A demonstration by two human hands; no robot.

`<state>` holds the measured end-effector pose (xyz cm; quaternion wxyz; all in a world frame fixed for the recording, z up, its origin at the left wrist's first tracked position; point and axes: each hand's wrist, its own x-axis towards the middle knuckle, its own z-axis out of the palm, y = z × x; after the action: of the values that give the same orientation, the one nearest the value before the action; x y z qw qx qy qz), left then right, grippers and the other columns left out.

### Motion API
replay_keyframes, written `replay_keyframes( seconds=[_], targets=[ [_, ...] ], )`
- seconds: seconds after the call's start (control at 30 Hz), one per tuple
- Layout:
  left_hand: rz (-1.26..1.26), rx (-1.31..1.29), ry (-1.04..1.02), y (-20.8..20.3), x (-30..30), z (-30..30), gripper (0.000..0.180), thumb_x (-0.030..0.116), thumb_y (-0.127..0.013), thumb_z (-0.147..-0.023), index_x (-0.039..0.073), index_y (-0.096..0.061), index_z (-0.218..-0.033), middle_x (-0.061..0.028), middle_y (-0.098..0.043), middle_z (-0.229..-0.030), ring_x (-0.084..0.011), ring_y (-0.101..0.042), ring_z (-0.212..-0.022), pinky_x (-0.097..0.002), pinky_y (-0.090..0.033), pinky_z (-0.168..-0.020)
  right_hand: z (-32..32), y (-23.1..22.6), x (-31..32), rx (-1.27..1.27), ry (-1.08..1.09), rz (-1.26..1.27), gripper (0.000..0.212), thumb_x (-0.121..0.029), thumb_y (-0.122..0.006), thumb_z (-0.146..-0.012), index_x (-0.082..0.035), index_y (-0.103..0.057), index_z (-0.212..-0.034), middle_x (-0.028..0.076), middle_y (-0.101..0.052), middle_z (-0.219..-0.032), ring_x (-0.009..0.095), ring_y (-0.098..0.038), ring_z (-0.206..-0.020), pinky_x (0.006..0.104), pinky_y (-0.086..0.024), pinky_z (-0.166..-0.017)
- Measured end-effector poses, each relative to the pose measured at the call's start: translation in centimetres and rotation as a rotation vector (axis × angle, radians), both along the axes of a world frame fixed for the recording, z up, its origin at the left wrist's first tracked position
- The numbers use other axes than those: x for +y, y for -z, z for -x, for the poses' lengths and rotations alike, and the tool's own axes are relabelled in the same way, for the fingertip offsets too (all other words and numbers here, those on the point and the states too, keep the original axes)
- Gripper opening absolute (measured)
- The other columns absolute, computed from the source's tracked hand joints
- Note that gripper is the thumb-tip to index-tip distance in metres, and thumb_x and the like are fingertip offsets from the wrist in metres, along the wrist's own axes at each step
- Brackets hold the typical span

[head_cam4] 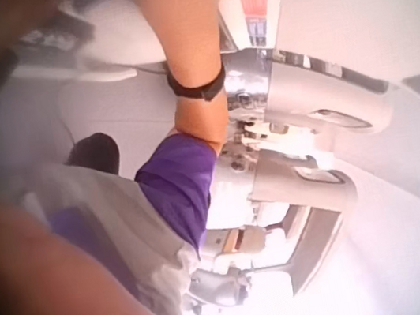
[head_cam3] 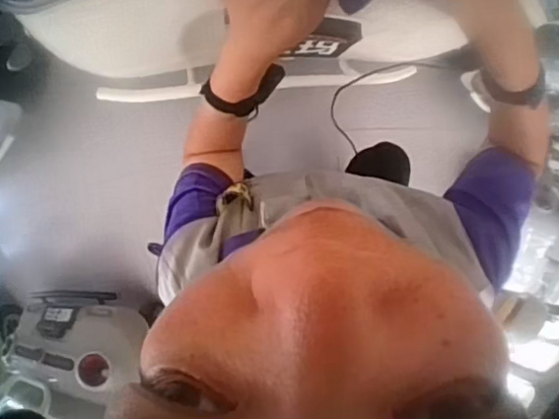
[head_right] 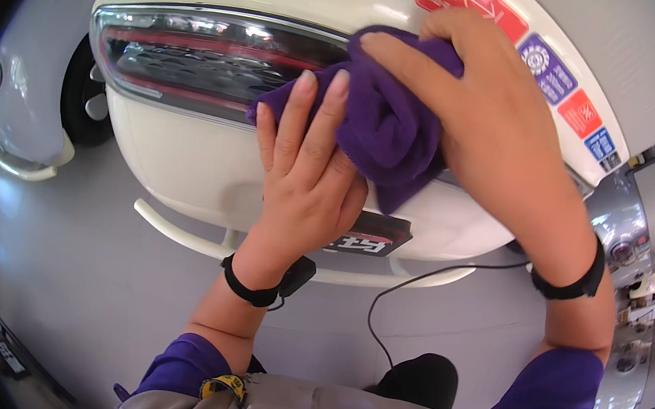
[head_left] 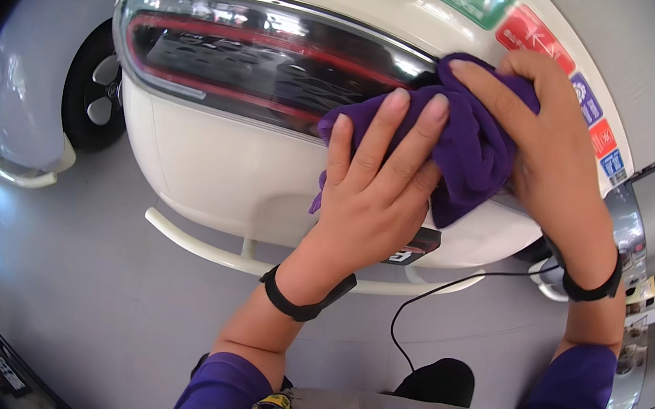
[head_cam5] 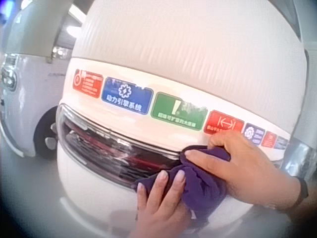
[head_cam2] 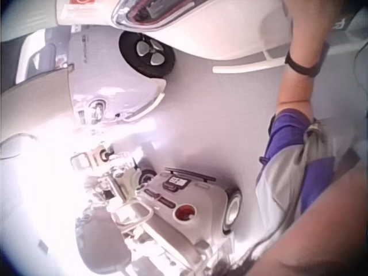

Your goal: Wiping down the exterior surfaces of small electric vehicles in a showroom.

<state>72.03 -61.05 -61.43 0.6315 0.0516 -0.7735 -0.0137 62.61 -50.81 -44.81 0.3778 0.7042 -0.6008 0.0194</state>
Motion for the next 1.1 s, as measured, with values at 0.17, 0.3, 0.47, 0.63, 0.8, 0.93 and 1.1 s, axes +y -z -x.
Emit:
replay_keyframes(
  seconds=[0.17,0.3,0.47,0.63,0.8,0.93,1.1],
  targets=[
    [-0.180,0.049,0.014,-0.7,1.1,1.2,0.031,0.014,-0.060,-0.081,0.005,-0.065,-0.110,-0.0215,-0.047,-0.144,-0.0377,-0.040,-0.138,-0.0538,-0.015,-0.115,-0.5,0.4,-3.2,0.018,-0.134,0.036,0.048,-0.010,-0.064,-0.078,-0.020,-0.063,-0.125,0.013,-0.054,-0.113,0.032,-0.057,-0.102,0.0382,-0.048,-0.088],
    [-0.188,0.118,0.001,-0.2,-0.1,0.3,0.030,0.014,-0.059,-0.081,0.004,-0.064,-0.109,-0.0209,-0.046,-0.145,-0.0376,-0.040,-0.138,-0.0528,-0.017,-0.114,-0.9,0.6,-1.7,-0.007,-0.056,0.040,0.049,-0.007,-0.066,-0.076,-0.017,-0.064,-0.124,0.014,-0.055,-0.111,0.031,-0.057,-0.101,0.0376,-0.048,-0.087],
    [-0.078,0.057,-0.009,-0.6,-0.6,0.1,0.030,0.013,-0.060,-0.079,0.005,-0.063,-0.108,-0.0209,-0.045,-0.146,-0.0376,-0.038,-0.139,-0.0529,-0.014,-0.115,0.0,1.1,-0.5,0.024,-0.030,0.095,0.053,-0.007,-0.070,-0.072,-0.015,-0.065,-0.123,0.014,-0.056,-0.109,0.033,-0.057,-0.101,0.0385,-0.047,-0.087],
    [-0.219,0.144,-0.024,-0.3,-0.2,0.2,0.027,0.019,-0.061,-0.081,0.003,-0.066,-0.102,-0.0229,-0.046,-0.144,-0.0378,-0.042,-0.137,-0.0518,-0.018,-0.114,-1.4,1.1,-3.5,-0.002,-0.112,0.096,0.051,-0.010,-0.069,-0.073,-0.017,-0.063,-0.124,0.014,-0.056,-0.112,0.035,-0.056,-0.102,0.0403,-0.047,-0.088],
    [-0.130,0.051,0.024,-0.7,-1.5,-1.2,0.045,0.014,-0.060,-0.079,0.001,-0.061,-0.122,-0.0264,-0.037,-0.150,-0.0441,-0.034,-0.140,-0.0599,-0.012,-0.114,0.3,4.0,-0.1,0.024,-0.002,0.233,0.045,-0.012,-0.068,-0.074,-0.016,-0.065,-0.118,0.012,-0.057,-0.114,0.033,-0.057,-0.101,0.0416,-0.047,-0.085],
    [-0.117,-0.022,0.079,-1.5,0.0,-0.7,0.044,0.011,-0.059,-0.077,-0.001,-0.061,-0.120,-0.0262,-0.038,-0.149,-0.0444,-0.035,-0.140,-0.0603,-0.015,-0.113,0.4,4.0,-0.3,0.011,0.035,0.312,0.049,-0.013,-0.068,-0.076,-0.017,-0.064,-0.124,0.013,-0.057,-0.115,0.034,-0.056,-0.102,0.0421,-0.044,-0.087],
    [-0.149,0.078,0.044,-1.0,-0.8,-0.6,0.045,0.011,-0.058,-0.079,-0.001,-0.061,-0.122,-0.0269,-0.041,-0.147,-0.0440,-0.035,-0.140,-0.0591,-0.018,-0.113,-1.5,2.7,-2.9,0.055,-0.019,0.243,0.048,-0.019,-0.068,-0.075,-0.022,-0.065,-0.123,0.009,-0.057,-0.114,0.029,-0.056,-0.103,0.0414,-0.039,-0.086]
  ],
)
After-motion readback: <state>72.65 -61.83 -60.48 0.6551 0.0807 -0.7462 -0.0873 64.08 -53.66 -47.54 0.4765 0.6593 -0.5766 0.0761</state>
